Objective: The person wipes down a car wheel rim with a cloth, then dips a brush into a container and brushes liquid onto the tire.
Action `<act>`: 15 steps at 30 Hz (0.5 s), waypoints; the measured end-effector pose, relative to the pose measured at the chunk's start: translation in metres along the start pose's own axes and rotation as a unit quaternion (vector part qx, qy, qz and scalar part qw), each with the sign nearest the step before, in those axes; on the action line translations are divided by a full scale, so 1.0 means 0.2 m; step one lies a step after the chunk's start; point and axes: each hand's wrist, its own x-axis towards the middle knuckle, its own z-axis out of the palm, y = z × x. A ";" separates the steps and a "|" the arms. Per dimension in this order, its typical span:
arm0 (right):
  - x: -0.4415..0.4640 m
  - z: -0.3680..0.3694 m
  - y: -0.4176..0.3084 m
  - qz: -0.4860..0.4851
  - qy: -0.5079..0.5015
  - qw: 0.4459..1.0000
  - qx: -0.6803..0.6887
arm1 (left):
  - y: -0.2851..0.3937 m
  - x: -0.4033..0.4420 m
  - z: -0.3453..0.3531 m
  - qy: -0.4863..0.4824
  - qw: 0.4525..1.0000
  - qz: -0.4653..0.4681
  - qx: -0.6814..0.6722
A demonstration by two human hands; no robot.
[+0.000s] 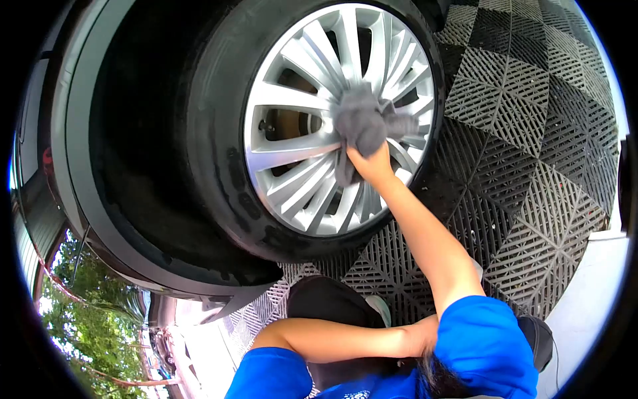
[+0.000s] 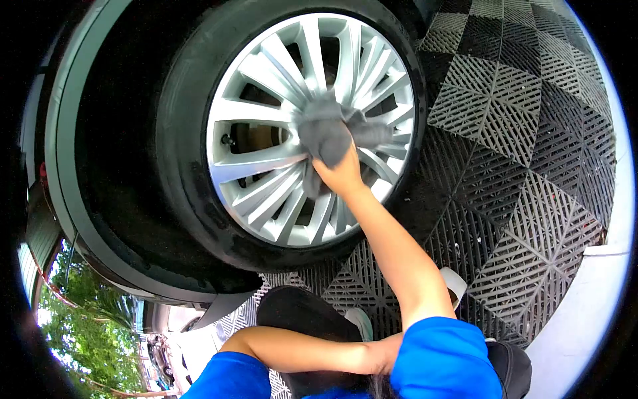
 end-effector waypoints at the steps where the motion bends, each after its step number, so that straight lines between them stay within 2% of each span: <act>1: -0.01 0.00 -0.06 -0.005 0.001 1.000 0.003 | 0.00 0.00 -0.02 -0.008 0.999 -0.018 0.027; 2: -0.03 0.00 -0.11 0.027 0.006 1.000 -0.005 | 0.01 -0.01 -0.02 -0.003 0.999 -0.018 0.028; 3: -0.04 -0.01 -0.18 0.062 0.008 0.998 -0.015 | 0.01 -0.02 0.00 0.023 0.997 0.025 -0.073; 4: -0.02 0.04 -0.25 0.045 0.025 0.997 0.059 | 0.04 -0.02 -0.02 -0.004 0.969 -0.032 -0.245; 5: 0.00 0.12 -0.32 0.026 0.041 0.990 0.131 | 0.06 -0.02 -0.03 -0.006 0.893 -0.097 -0.439; 6: 0.02 0.15 -0.41 -0.080 0.014 0.995 0.055 | 0.09 -0.02 -0.05 0.013 0.796 -0.161 -0.584; 7: 0.10 0.19 -0.57 -0.167 -0.042 0.985 0.017 | 0.02 -0.03 -0.02 -0.011 0.771 -0.131 -0.623; 8: 0.22 0.21 -0.70 -0.271 -0.136 0.951 -0.055 | 0.02 -0.03 -0.01 -0.008 0.785 -0.113 -0.608; 10: 0.25 0.27 -0.76 -0.275 -0.094 0.956 -0.045 | 0.02 -0.04 0.03 -0.001 0.812 -0.076 -0.578; 12: 0.29 0.19 -0.66 -0.296 -0.120 0.947 -0.030 | -0.06 -0.03 0.08 0.007 0.891 -0.051 -0.450; 14: 0.25 0.08 -0.53 -0.304 -0.050 0.947 -0.094 | -0.13 0.00 0.09 0.014 0.953 -0.018 -0.304; 15: 0.21 0.02 -0.47 -0.245 -0.039 0.963 -0.110 | -0.13 -0.01 0.09 0.015 0.963 -0.010 -0.267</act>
